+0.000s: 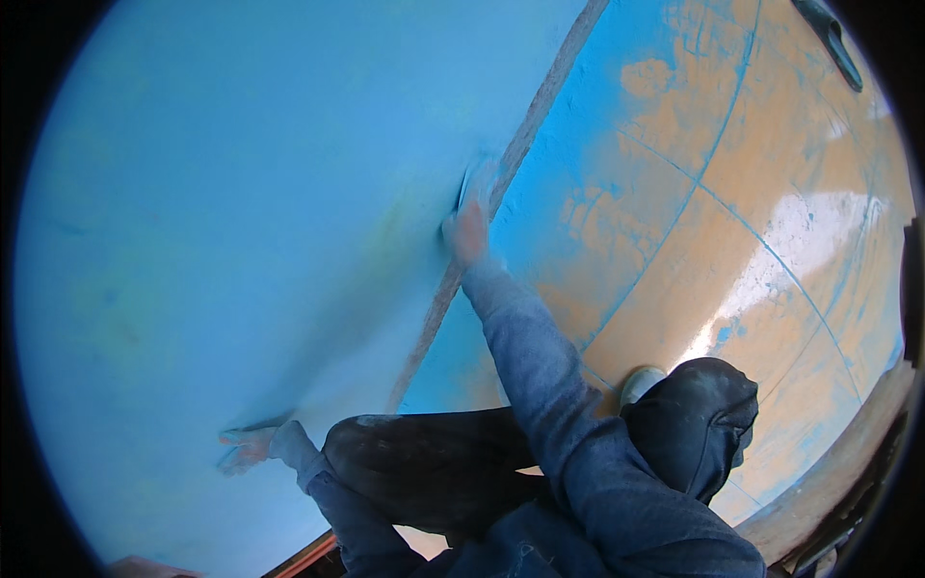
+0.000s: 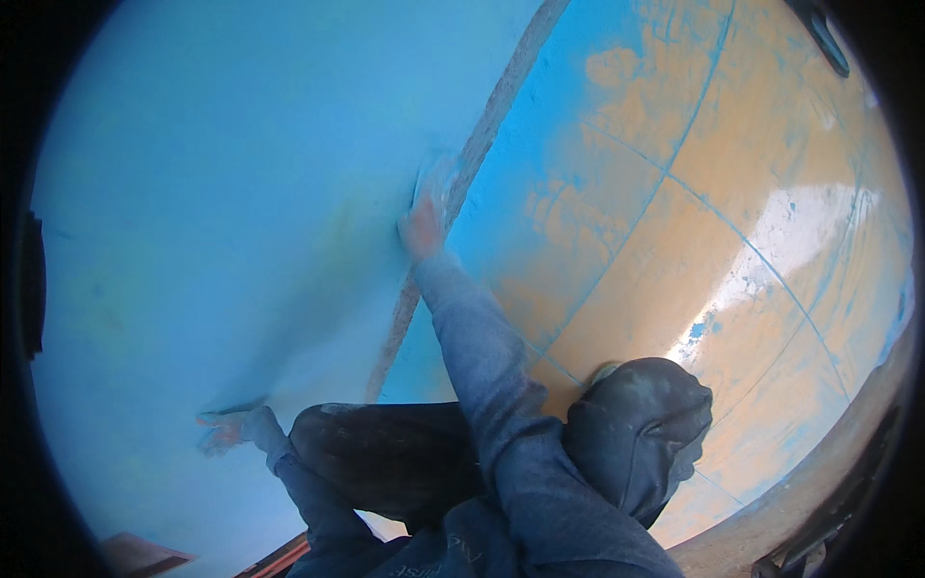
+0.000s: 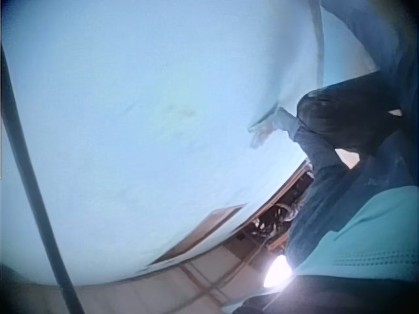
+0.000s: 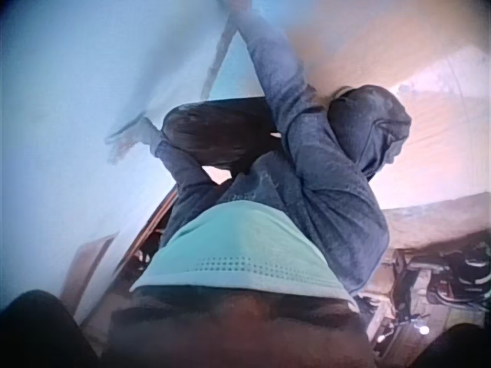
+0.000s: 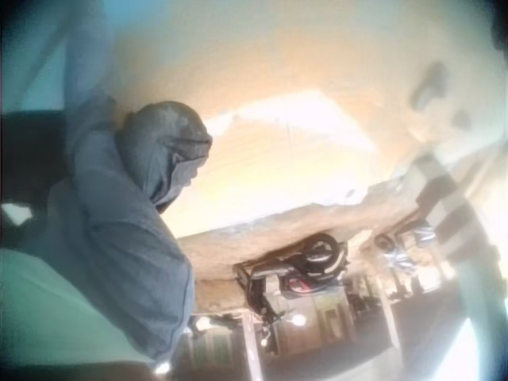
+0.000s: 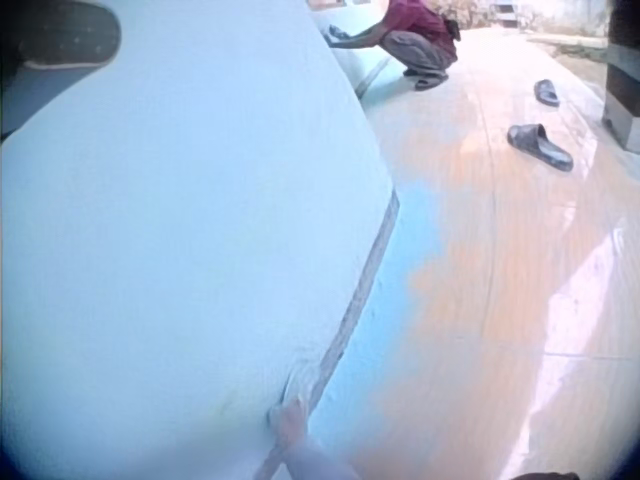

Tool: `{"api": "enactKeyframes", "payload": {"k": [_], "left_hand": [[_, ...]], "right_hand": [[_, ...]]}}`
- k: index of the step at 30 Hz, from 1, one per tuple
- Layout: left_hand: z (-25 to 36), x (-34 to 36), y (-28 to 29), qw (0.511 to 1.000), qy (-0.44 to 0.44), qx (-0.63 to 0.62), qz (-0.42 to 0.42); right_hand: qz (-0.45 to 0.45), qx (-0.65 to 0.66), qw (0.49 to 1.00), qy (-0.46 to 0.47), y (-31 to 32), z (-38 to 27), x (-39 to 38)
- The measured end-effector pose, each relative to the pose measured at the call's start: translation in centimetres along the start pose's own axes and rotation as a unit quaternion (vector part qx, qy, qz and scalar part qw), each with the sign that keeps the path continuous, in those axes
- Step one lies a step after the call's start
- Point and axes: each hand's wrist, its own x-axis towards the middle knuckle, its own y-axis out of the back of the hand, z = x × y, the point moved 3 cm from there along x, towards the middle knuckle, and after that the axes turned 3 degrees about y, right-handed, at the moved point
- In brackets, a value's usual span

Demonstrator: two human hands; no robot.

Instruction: The person smooths a light blue wall using a small rectangular tool in their right hand. They move along the wall, applying the tool to different sections while occasionally using their left hand to steady themselves or touch the surface.

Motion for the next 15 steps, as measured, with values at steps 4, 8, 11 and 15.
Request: {"api": "enactKeyframes", "payload": {"k": [4,8,11,15], "left_hand": [[0.7,-0.9,-0.4,0.999,0.013,-0.023,0.032],[1.4,-1.6,-0.1,0.998,0.017,-0.040,0.040],[0.9,-1.4,-0.3,0.998,0.021,-0.040,0.052],[1.1,-1.4,-0.3,0.996,0.030,-0.048,0.062]], "right_hand": [[0.319,-0.145,0.862,0.366,-4.7,1.0,-4.0],[0.279,-0.125,0.785,0.538,-3.1,0.2,-2.8],[0.058,-0.044,0.962,0.263,0.7,0.8,1.3],[0.248,-0.175,0.903,0.305,-0.8,3.0,-1.2]]}}
